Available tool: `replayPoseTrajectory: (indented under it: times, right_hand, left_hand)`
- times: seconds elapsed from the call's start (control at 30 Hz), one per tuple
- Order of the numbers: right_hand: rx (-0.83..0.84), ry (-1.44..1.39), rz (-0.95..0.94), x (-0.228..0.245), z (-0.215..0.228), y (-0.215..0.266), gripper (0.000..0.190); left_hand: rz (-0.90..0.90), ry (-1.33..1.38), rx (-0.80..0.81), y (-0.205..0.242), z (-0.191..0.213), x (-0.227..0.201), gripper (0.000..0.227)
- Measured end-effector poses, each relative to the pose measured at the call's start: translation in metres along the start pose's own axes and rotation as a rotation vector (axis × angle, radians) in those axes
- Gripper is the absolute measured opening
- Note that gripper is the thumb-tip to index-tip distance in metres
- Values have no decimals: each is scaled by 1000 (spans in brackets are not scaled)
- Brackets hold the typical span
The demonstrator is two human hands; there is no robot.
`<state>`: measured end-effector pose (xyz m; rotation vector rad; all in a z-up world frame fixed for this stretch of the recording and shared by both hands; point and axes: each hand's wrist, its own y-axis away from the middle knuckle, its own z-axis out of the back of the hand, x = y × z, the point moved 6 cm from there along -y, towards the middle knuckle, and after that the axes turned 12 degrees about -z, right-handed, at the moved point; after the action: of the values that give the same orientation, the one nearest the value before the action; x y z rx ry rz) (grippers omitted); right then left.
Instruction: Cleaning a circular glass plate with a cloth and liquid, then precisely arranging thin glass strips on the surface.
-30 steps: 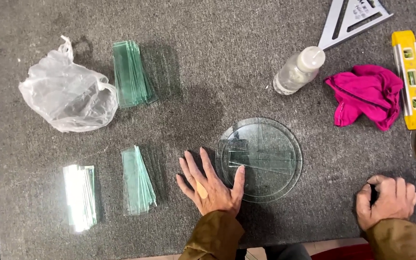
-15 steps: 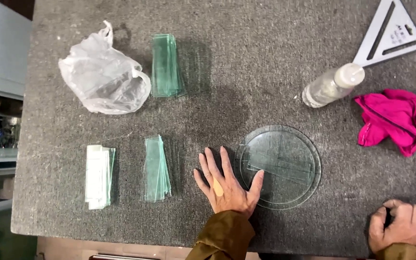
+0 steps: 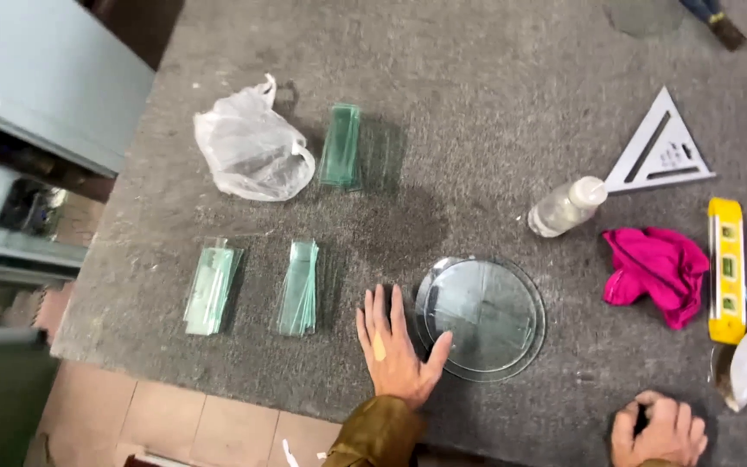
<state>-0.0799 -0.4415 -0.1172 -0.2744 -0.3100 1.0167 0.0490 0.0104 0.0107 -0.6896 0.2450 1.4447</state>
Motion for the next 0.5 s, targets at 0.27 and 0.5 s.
replayPoseTrajectory:
  times: [0.27, 0.5]
  right_hand:
    - [269, -191, -27, -30, -33, -24, 25]
    - [650, -365, 7, -35, -61, -58, 17]
  left_hand:
    - [273, -177, -71, 102, -17, -43, 101]
    - [400, -432, 312, 109, -33, -75, 123]
